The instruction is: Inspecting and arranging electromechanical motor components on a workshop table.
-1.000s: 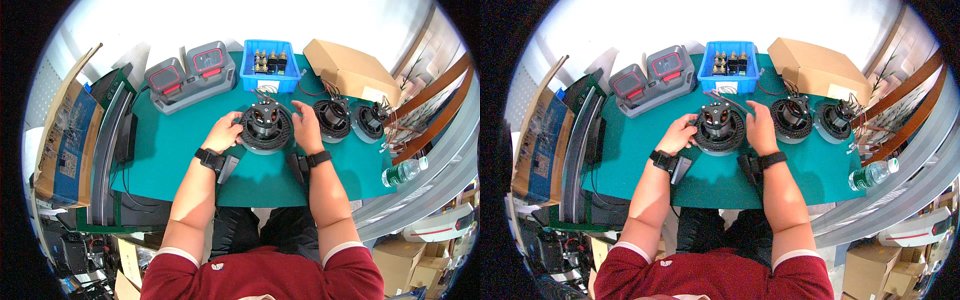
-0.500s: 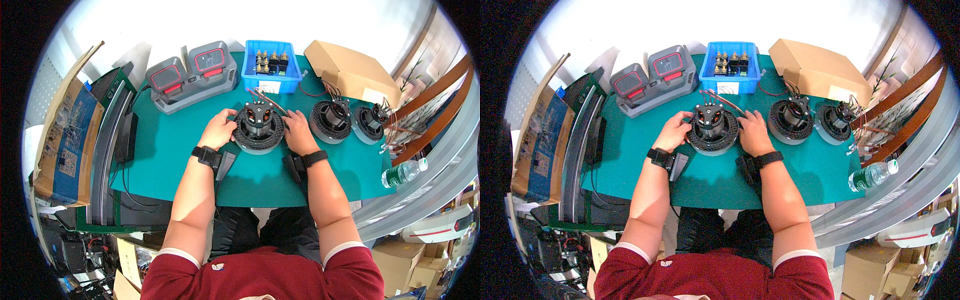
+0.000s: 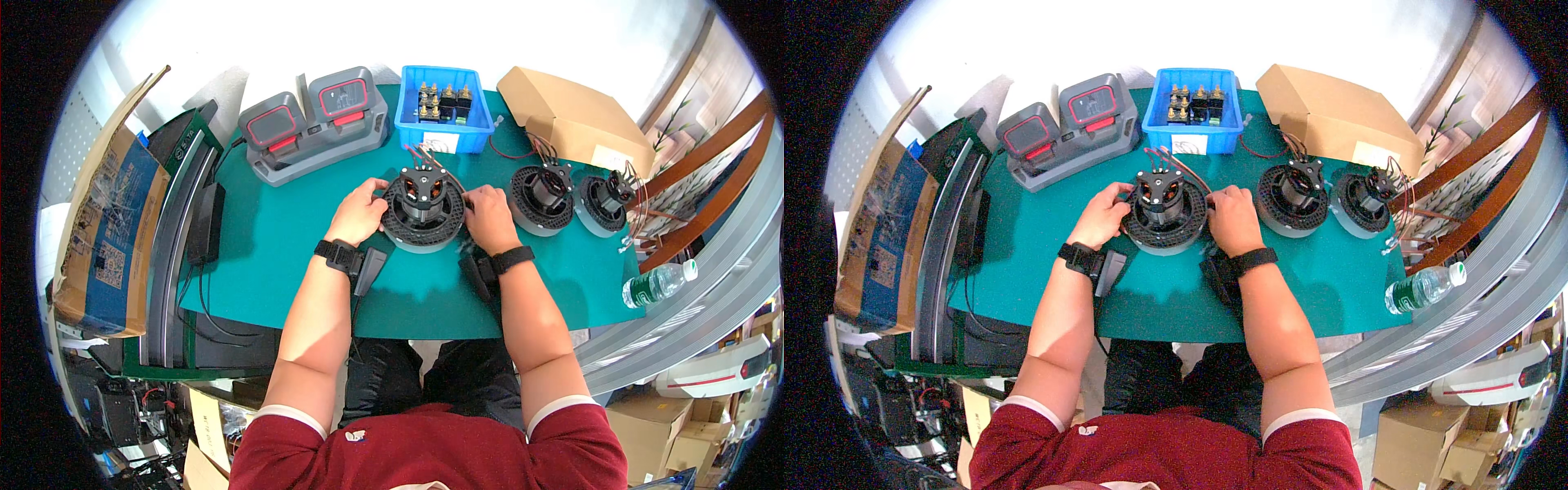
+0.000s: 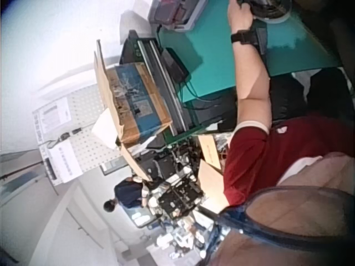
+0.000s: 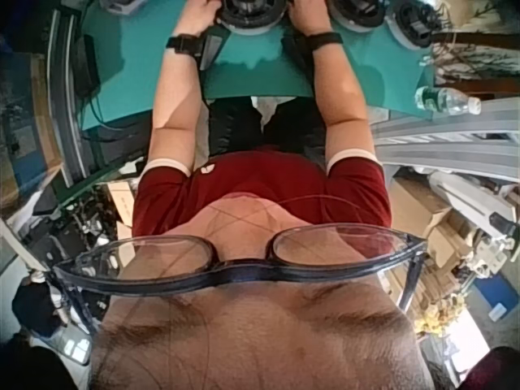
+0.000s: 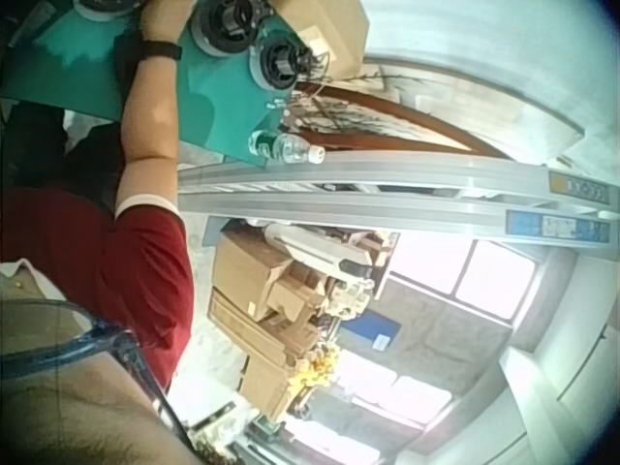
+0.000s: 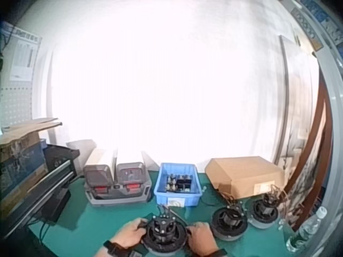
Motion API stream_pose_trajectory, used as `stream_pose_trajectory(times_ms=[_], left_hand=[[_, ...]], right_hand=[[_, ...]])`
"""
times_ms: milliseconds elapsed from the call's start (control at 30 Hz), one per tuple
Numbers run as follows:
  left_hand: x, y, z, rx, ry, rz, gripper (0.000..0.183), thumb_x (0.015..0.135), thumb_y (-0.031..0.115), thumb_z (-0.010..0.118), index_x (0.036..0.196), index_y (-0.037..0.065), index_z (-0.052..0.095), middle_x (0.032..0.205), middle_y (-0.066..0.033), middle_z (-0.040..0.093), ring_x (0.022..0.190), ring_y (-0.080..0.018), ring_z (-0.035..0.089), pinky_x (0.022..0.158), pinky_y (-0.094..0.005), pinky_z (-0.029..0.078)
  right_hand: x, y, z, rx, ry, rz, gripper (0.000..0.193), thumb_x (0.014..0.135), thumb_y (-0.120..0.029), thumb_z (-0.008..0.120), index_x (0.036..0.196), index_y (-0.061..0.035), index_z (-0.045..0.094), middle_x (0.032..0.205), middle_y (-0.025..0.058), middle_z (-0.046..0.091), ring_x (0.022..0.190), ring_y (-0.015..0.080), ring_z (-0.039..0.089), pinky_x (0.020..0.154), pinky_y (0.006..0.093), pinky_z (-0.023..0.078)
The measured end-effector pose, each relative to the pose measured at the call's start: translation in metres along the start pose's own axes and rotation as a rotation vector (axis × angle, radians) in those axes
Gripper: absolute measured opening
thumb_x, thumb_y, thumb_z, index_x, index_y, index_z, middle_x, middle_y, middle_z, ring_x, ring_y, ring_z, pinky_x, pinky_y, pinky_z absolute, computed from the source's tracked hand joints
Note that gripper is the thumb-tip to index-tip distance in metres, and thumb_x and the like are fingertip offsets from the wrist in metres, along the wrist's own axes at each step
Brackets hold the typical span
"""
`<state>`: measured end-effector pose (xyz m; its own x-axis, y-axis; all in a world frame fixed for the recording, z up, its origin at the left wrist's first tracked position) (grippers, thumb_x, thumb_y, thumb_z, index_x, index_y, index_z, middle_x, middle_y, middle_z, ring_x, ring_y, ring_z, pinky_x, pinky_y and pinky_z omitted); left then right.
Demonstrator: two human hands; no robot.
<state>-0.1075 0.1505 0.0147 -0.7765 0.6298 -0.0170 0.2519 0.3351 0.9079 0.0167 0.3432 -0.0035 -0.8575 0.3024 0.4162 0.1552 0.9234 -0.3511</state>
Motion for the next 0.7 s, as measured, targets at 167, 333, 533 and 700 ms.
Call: stream_pose_trajectory(times_ms=[167, 333, 533, 700], left_hand=[[0.001, -0.002, 0.000, 0.035, 0.011, 0.007, 0.036, 0.077, 0.006, 0.047, 0.112, -0.001, 0.051, 0.075, -0.0105, 0.061, 0.052, -0.0167, 0.057, 0.055, -0.0314, 0.046], [0.002, -0.001, 0.001, 0.057, 0.008, 0.007, 0.036, 0.077, 0.007, 0.047, 0.112, 0.000, 0.051, 0.077, -0.0113, 0.062, 0.052, -0.0172, 0.058, 0.056, -0.0322, 0.046], [0.001, -0.001, 0.000, 0.066, 0.018, 0.008, 0.035, 0.077, 0.007, 0.047, 0.112, 0.000, 0.051, 0.078, -0.0117, 0.062, 0.052, -0.0177, 0.058, 0.057, -0.0321, 0.046], [0.000, 0.000, -0.001, 0.060, 0.011, 0.004, 0.035, 0.077, 0.007, 0.047, 0.112, -0.001, 0.051, 0.078, -0.0118, 0.062, 0.053, -0.0177, 0.058, 0.057, -0.0321, 0.047]], right_hand=[[0.000, -0.002, -0.003, 0.128, -0.051, 0.157, 0.023, 0.073, -0.009, 0.062, 0.093, -0.0055, 0.052, 0.087, 0.0172, 0.059, 0.083, 0.0362, 0.058, 0.074, 0.0429, 0.047], [-0.001, 0.005, 0.001, 0.032, 0.016, 0.197, 0.028, 0.071, -0.008, 0.062, 0.096, -0.0073, 0.050, 0.067, 0.0100, 0.060, 0.069, 0.0313, 0.061, 0.063, 0.0428, 0.047], [0.001, 0.002, -0.008, 0.098, 0.025, 0.260, 0.028, 0.073, -0.008, 0.058, 0.098, -0.0062, 0.048, 0.083, 0.0180, 0.061, 0.078, 0.0363, 0.060, 0.069, 0.0465, 0.048], [0.001, 0.006, -0.007, 0.161, 0.092, 0.180, 0.029, 0.071, -0.006, 0.060, 0.098, -0.0060, 0.050, 0.081, 0.0156, 0.060, 0.077, 0.0354, 0.059, 0.070, 0.0451, 0.048]])
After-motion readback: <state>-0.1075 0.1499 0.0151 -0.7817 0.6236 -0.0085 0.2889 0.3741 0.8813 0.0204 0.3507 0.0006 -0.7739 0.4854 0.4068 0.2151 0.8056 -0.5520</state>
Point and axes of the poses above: each hand's wrist, its own x-axis towards the middle knuckle, its own z-axis out of the palm, y = z × x, the point moved 3 cm from there along x, towards the middle knuckle
